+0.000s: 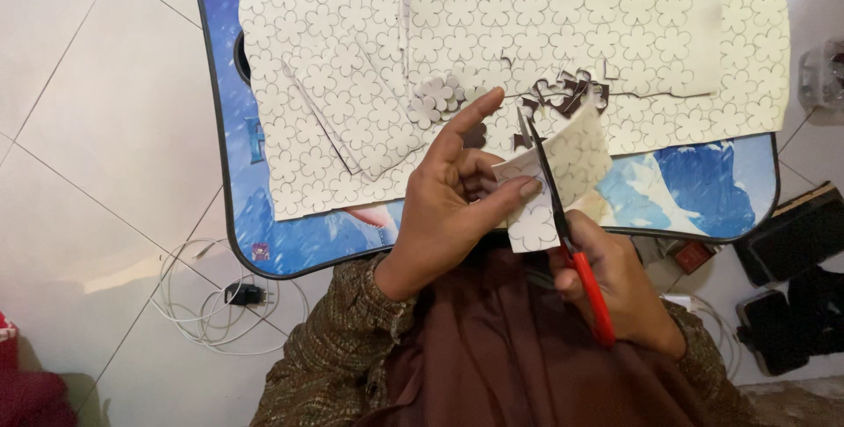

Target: The person uses red-handled scissors to cut flower-shaped outlines from a patterned sheet of paper. They hold the paper with the left hand and cut along the drawn lines with the right hand, then place the cut shapes on the table.

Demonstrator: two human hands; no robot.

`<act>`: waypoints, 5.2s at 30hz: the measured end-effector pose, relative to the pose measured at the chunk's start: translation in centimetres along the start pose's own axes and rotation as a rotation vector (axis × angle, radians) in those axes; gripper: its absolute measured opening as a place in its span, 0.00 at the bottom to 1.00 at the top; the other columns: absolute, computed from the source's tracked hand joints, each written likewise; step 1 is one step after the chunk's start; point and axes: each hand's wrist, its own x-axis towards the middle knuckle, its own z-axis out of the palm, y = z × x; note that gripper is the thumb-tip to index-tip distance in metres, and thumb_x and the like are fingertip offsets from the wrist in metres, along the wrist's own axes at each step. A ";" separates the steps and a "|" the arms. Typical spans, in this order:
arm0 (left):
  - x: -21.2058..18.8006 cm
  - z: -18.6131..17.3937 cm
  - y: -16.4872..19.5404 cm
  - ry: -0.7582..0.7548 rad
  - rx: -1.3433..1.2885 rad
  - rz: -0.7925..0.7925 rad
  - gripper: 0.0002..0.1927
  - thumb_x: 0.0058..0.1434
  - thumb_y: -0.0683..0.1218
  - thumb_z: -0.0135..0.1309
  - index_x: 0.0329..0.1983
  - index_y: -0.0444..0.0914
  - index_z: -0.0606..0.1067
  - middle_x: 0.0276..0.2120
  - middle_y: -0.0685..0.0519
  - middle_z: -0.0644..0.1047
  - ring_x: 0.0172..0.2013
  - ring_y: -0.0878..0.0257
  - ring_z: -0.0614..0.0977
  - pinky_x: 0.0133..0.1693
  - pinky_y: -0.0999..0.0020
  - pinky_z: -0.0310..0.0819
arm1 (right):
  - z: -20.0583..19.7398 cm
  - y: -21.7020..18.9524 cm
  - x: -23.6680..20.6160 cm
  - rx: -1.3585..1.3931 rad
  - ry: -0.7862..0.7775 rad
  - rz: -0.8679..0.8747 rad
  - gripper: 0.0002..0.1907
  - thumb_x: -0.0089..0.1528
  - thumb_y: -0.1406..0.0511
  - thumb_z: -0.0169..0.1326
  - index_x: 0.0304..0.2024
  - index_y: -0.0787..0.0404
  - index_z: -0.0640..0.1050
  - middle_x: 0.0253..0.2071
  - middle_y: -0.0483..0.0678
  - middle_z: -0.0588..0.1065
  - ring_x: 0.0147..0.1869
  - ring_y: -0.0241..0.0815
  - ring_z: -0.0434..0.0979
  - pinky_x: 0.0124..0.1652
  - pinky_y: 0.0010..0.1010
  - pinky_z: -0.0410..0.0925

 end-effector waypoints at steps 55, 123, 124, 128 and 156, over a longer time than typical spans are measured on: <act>2.6 -7.9 -3.7 0.478 0.929 0.286 0.08 0.66 0.46 0.64 0.42 0.37 0.80 0.27 0.52 0.80 0.26 0.64 0.81 0.30 0.67 0.75 | -5.2 4.7 3.6 -0.895 0.607 -0.009 0.29 0.60 0.43 0.71 0.37 0.60 0.78 0.24 0.48 0.74 0.26 0.50 0.75 0.29 0.40 0.66; 0.9 -1.6 -2.4 0.392 -0.029 0.193 0.13 0.69 0.42 0.61 0.54 0.33 0.76 0.48 0.49 0.80 0.39 0.73 0.79 0.37 0.81 0.72 | -1.0 -0.9 -0.1 0.150 -0.174 0.072 0.50 0.55 0.30 0.46 0.60 0.61 0.71 0.33 0.47 0.71 0.36 0.37 0.73 0.37 0.30 0.69; 1.0 -1.6 -2.5 0.404 -0.055 0.177 0.13 0.69 0.42 0.61 0.54 0.32 0.75 0.48 0.49 0.81 0.38 0.74 0.79 0.37 0.81 0.72 | -0.5 -1.0 0.1 0.158 -0.173 0.049 0.50 0.55 0.29 0.45 0.60 0.62 0.71 0.33 0.46 0.71 0.36 0.38 0.73 0.37 0.30 0.69; 1.1 -1.2 -2.7 0.414 -0.186 0.136 0.14 0.68 0.42 0.60 0.53 0.32 0.74 0.47 0.50 0.81 0.38 0.73 0.81 0.39 0.80 0.77 | 0.2 -1.9 0.6 0.280 -0.202 0.019 0.51 0.58 0.29 0.45 0.60 0.65 0.70 0.35 0.47 0.70 0.38 0.39 0.71 0.40 0.31 0.69; 0.0 1.7 -3.4 0.396 -0.386 -0.035 0.15 0.63 0.38 0.62 0.52 0.31 0.74 0.38 0.49 0.82 0.37 0.67 0.84 0.38 0.69 0.85 | 1.0 -3.6 1.9 0.302 -0.121 0.092 0.59 0.48 0.23 0.47 0.59 0.65 0.71 0.34 0.46 0.69 0.35 0.37 0.69 0.33 0.29 0.66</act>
